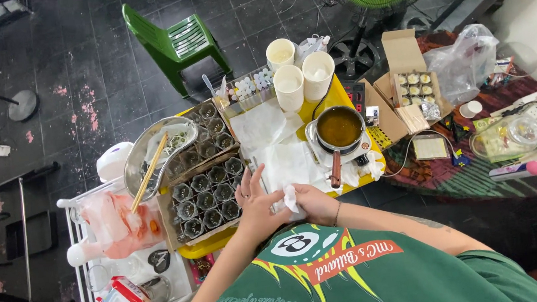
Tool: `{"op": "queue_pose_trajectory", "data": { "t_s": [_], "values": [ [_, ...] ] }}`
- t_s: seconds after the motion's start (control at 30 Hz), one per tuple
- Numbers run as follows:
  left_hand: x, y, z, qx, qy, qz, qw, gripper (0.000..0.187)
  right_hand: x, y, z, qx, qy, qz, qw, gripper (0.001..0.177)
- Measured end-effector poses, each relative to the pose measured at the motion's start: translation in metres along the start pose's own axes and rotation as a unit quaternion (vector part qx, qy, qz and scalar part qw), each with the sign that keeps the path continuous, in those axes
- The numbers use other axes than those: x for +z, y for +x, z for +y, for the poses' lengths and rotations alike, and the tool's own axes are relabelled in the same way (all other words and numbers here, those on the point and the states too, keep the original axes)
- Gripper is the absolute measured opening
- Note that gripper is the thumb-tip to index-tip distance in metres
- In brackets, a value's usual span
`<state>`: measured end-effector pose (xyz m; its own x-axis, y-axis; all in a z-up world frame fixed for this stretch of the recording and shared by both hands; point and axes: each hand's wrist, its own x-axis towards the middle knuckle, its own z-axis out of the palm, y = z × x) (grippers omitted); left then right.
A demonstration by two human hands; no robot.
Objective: The person stirs melted wax in a small pot on a hot plate using a thin stick, occasionally lifting the stick to check the wax. They then handle a small white wick piece, wipe with a tissue, and stack paper cups on the work table.
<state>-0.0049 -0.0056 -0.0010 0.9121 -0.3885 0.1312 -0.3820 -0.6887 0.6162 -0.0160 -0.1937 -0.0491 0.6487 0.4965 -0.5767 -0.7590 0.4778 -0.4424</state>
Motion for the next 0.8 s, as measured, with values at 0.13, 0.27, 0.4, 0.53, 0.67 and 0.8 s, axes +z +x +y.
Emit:
{"op": "queue_pose_trajectory", "data": {
  "t_s": [0.13,0.27,0.4,0.53,0.67,0.8],
  "values": [
    [-0.022,-0.008,-0.012,0.093,0.038,-0.054,0.993,0.041,-0.021,0.019,0.026,-0.080,-0.134,-0.030,0.987,0.023],
    [-0.025,-0.014,-0.021,0.262,0.242,-0.005,0.934,0.045,-0.014,0.029,0.028,-0.102,-0.253,0.054,0.961,0.034],
    [-0.033,-0.018,-0.015,0.250,0.158,0.119,0.948,0.045,-0.007,0.033,0.029,-0.233,-0.186,0.168,0.939,0.035],
    [0.018,-0.023,-0.064,0.000,-0.069,-0.003,0.998,0.069,0.041,-0.008,0.004,-0.385,-0.322,0.112,0.858,0.036],
    [0.044,-0.027,-0.085,-0.176,-0.663,-0.173,0.707,0.115,0.064,-0.019,0.006,-0.551,-0.640,0.024,0.534,0.035],
    [0.029,-0.024,-0.056,-0.158,-0.492,-0.162,0.841,0.129,0.057,-0.016,0.002,-0.426,-0.748,0.057,0.505,0.028]
  ]
}}
